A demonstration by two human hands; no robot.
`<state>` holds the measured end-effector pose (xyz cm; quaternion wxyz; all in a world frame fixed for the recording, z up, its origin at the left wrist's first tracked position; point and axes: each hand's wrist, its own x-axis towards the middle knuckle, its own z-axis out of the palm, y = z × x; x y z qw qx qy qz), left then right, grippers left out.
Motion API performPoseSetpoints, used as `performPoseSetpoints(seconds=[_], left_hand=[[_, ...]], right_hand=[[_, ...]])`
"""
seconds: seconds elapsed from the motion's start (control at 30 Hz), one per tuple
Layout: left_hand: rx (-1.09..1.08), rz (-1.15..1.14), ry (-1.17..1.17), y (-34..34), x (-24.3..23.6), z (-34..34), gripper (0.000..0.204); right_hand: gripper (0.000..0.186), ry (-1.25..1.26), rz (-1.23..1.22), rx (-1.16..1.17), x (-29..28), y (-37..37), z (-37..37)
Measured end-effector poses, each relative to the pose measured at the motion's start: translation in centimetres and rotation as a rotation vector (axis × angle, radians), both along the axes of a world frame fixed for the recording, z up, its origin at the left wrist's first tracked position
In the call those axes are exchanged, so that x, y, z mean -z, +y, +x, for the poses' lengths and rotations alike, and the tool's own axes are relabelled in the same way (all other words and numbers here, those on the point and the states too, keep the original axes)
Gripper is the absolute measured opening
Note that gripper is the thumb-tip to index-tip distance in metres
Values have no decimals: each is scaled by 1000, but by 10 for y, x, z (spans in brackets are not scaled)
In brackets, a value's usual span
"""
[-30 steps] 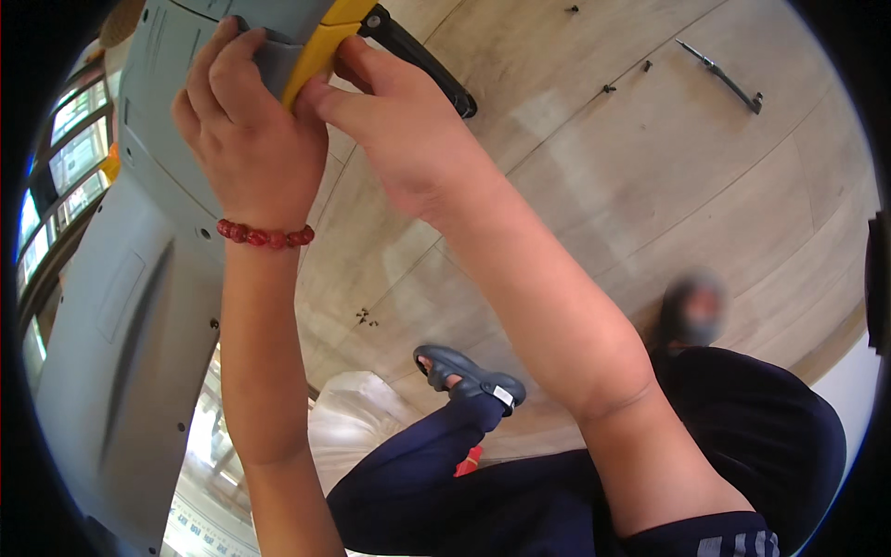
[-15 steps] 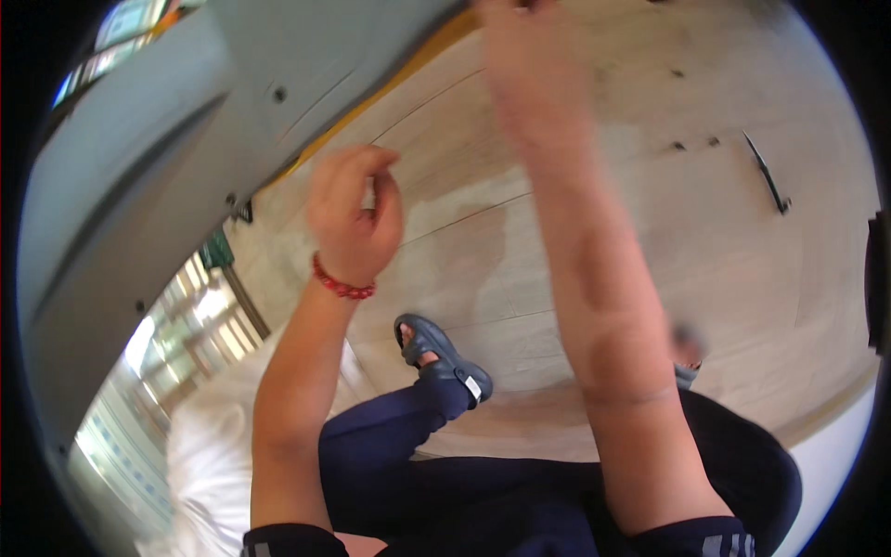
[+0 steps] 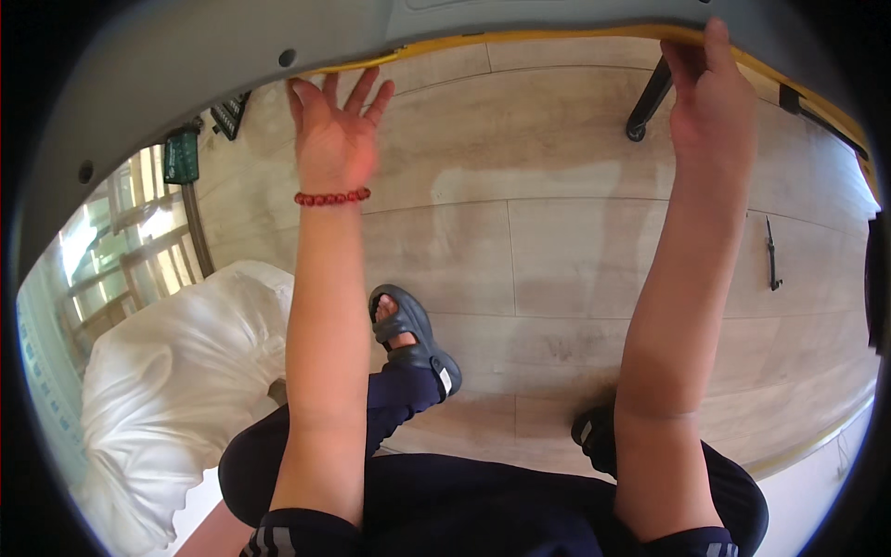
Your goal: The person is removing and reattaching a yellow plastic body panel on a motorcycle using a screwdriver.
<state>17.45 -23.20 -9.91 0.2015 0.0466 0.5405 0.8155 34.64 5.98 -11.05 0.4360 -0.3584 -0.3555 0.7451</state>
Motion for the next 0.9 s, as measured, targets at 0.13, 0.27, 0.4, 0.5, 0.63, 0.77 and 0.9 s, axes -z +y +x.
performPoseSetpoints(seconds=[0.13,0.27,0.4,0.5,0.63,0.77,0.9], left_hand=[[48,-72,146,9,1,-7,82],[39,-49,182,13,10,-12,88],[141,38,92,11,16,-19,90],[352,773,-344,31,28,-6,87],[166,507,-36,67,38,8,84],[62,434,-30,75,33,14,97],[84,480,-13,73,34,11,88]], right_hand=[[34,-3,20,-4,0,2,2],[37,-20,52,6,2,3,2],[41,-80,40,28,2,8,3],[43,-110,68,-7,-1,10,4],[47,-166,119,-33,-1,12,9],[46,-208,57,-75,-6,7,16],[57,-584,119,-138,-37,-7,18]])
